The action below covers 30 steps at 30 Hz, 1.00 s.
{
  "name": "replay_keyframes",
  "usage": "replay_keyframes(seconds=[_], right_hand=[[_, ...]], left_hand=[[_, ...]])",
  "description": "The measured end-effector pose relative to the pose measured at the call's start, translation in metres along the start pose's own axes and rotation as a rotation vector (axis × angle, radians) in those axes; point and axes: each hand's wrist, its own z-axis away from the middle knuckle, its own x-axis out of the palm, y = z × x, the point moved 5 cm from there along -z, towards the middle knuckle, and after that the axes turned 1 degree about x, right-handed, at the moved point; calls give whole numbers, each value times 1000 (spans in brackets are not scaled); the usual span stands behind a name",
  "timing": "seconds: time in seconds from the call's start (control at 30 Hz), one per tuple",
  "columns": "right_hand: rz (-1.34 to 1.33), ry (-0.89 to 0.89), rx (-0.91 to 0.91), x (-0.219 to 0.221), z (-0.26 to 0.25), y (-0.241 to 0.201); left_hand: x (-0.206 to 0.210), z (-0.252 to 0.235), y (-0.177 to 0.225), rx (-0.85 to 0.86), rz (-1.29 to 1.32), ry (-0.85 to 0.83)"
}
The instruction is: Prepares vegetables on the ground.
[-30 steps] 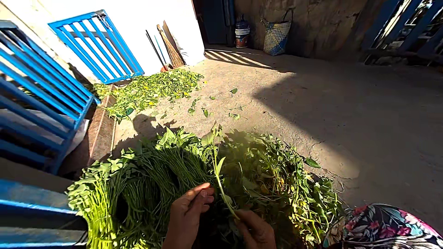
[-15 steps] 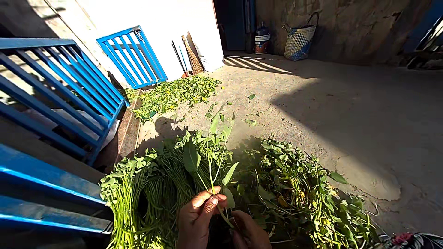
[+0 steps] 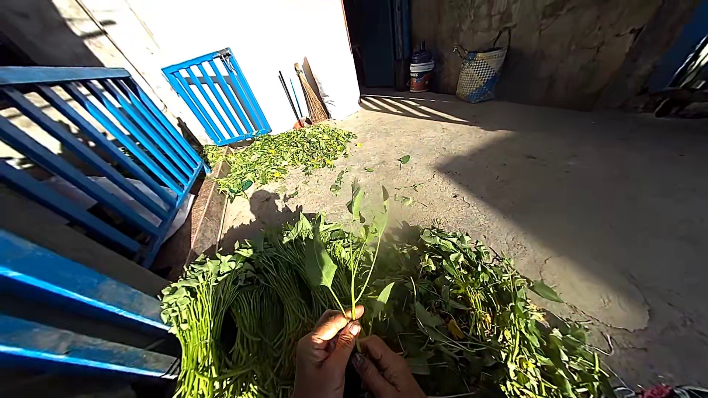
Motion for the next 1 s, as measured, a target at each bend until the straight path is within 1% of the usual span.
replay_keyframes(seconds=[0.27, 0.47, 0.57, 0.63, 0.73, 0.77, 0.8, 0.87, 0.93, 1.0], right_hand=[[-12, 49, -42, -1, 5, 6], [-18, 31, -68, 1, 10, 7], [-35, 37, -64, 2, 12, 9], [-11, 117, -44, -1, 16, 6], [176, 364, -39, -16, 17, -10], [268, 477, -77, -22, 16, -19], [365, 586, -156, -28, 16, -29], [555, 746, -430, -37, 15, -53], [742, 803, -640, -43, 14, -74], [895, 806, -749, -42, 14, -93]], left_hand=[[7, 1, 2, -17, 4, -65], [5, 0, 4, 3, 31, -138], [4, 0, 4, 11, 42, -149], [4, 0, 4, 10, 53, -137], [3, -1, 4, 17, 61, -135], [2, -2, 3, 21, 62, -138], [2, -2, 3, 27, 65, -140], [1, -2, 3, 39, 72, -149], [1, -1, 3, 36, 78, -144], [2, 0, 4, 27, 104, -118]])
